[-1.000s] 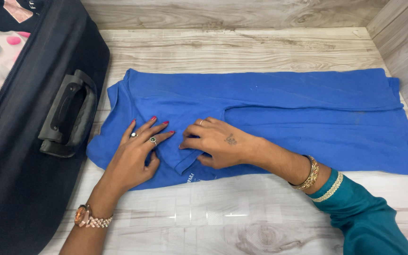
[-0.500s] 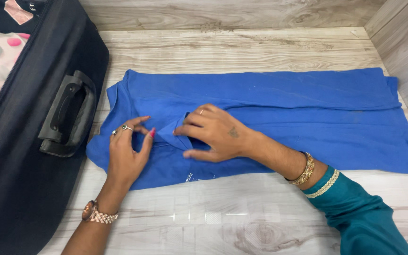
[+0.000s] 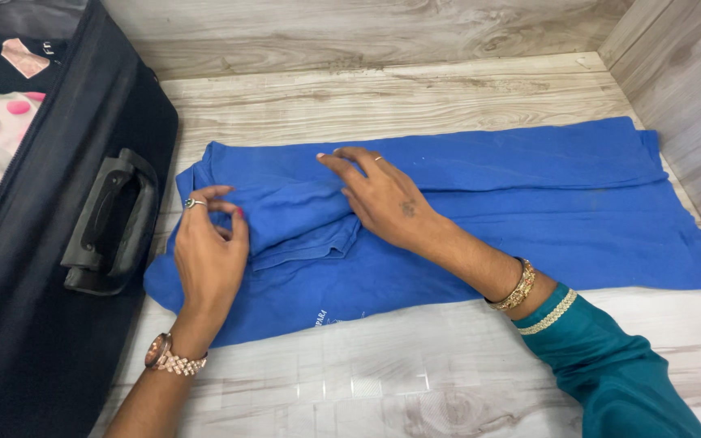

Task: The person folds a white shirt, a polka-dotted garment, black pants, and a blue polo shirt on a wooden surface. Each item is folded neatly and placed into a dark blue suitcase.

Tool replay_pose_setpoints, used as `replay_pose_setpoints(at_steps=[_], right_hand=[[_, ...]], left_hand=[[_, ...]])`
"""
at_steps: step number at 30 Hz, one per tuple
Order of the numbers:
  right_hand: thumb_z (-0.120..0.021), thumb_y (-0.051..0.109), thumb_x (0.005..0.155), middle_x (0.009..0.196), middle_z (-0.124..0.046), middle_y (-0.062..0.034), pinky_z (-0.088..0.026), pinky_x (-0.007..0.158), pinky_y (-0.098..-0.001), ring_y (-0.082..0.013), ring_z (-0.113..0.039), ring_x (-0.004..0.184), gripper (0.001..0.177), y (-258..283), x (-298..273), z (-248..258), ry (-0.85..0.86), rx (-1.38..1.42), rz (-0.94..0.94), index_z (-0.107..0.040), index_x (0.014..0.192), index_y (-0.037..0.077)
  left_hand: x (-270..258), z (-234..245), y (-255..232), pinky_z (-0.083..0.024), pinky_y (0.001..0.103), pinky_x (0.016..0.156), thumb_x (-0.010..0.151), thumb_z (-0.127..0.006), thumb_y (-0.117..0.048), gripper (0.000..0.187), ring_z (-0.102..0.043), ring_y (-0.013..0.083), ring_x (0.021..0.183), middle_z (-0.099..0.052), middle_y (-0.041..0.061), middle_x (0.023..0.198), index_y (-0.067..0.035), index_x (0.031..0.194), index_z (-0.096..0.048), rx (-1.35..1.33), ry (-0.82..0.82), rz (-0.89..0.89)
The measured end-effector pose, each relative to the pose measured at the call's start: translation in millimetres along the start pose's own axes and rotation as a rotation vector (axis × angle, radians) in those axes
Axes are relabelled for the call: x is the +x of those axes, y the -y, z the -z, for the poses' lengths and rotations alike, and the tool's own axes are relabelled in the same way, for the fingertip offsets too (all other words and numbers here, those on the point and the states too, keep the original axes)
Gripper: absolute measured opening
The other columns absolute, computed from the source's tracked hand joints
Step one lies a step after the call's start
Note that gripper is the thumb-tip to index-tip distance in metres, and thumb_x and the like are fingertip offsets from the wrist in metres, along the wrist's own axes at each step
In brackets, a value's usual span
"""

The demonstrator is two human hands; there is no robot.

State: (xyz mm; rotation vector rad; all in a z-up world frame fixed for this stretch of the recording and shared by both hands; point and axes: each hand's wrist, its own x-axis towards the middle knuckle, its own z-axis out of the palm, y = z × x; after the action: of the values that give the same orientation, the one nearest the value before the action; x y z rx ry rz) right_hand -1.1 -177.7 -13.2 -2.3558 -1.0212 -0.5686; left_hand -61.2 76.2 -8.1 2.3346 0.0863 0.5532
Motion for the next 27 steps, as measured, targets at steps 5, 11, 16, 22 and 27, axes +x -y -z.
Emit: replay_pose_setpoints(at_steps=[5, 11, 16, 22, 27], right_hand=[[-0.062, 0.026, 0.102, 0.157, -0.047, -0.0185, -0.041, 0.119, -0.0495, -0.0385, -0.047, 0.146, 0.058, 2, -10, -16, 0.077, -0.018, 0.109, -0.043, 0.154, 0.009], [-0.045, 0.067, 0.099, 0.169, -0.013, -0.0247, -0.01, 0.123, -0.0586, -0.045, -0.007, 0.156, 0.09, 8, -24, -40, 0.532, -0.03, -0.041, -0.022, 0.161, 0.007], [-0.049, 0.065, 0.095, 0.167, -0.011, -0.0253, -0.008, 0.12, -0.0575, -0.0442, -0.006, 0.152, 0.088, -9, -56, 0, 0.52, -0.12, -0.116, -0.02, 0.161, 0.014], [-0.056, 0.057, 0.092, 0.163, -0.018, -0.0235, -0.015, 0.12, -0.0522, -0.0445, -0.016, 0.149, 0.086, -55, -134, 99, 0.511, -0.305, -0.393, -0.021, 0.16, 0.016], [-0.069, 0.042, 0.088, 0.151, -0.045, -0.0289, -0.04, 0.114, -0.0502, -0.0457, -0.044, 0.14, 0.089, -116, -203, 179, 0.319, -0.54, -0.829, -0.03, 0.161, 0.01]], left_hand=[[-5, -12, 5, -0.045, 0.047, 0.122, 0.101, -0.063, -0.014, 0.044, -0.062, 0.0296, 0.136, -0.063, 0.011, 0.141, -0.009, 0.145, -0.057, 0.159, 0.07, -0.519], [-12, -50, 27, -0.001, 0.063, 0.119, 0.093, -0.05, -0.06, 0.088, -0.01, 0.0378, 0.152, -0.019, 0.017, 0.166, -0.007, 0.159, -0.026, 0.397, 0.417, -0.544], [-12, -37, 25, -0.006, 0.064, 0.119, 0.094, -0.056, -0.055, 0.081, -0.017, 0.0385, 0.152, -0.027, 0.017, 0.164, -0.007, 0.156, -0.033, 0.389, 0.404, -0.482], [4, -25, -31, -0.013, 0.061, 0.12, 0.093, -0.063, -0.042, 0.078, -0.025, 0.0411, 0.15, -0.037, 0.019, 0.159, -0.002, 0.153, -0.034, 0.284, 0.466, -0.523], [25, -72, -98, -0.025, 0.057, 0.116, 0.095, -0.064, -0.039, 0.076, -0.036, 0.0439, 0.143, -0.046, 0.025, 0.15, -0.001, 0.153, -0.032, 0.142, 0.581, -0.687]])
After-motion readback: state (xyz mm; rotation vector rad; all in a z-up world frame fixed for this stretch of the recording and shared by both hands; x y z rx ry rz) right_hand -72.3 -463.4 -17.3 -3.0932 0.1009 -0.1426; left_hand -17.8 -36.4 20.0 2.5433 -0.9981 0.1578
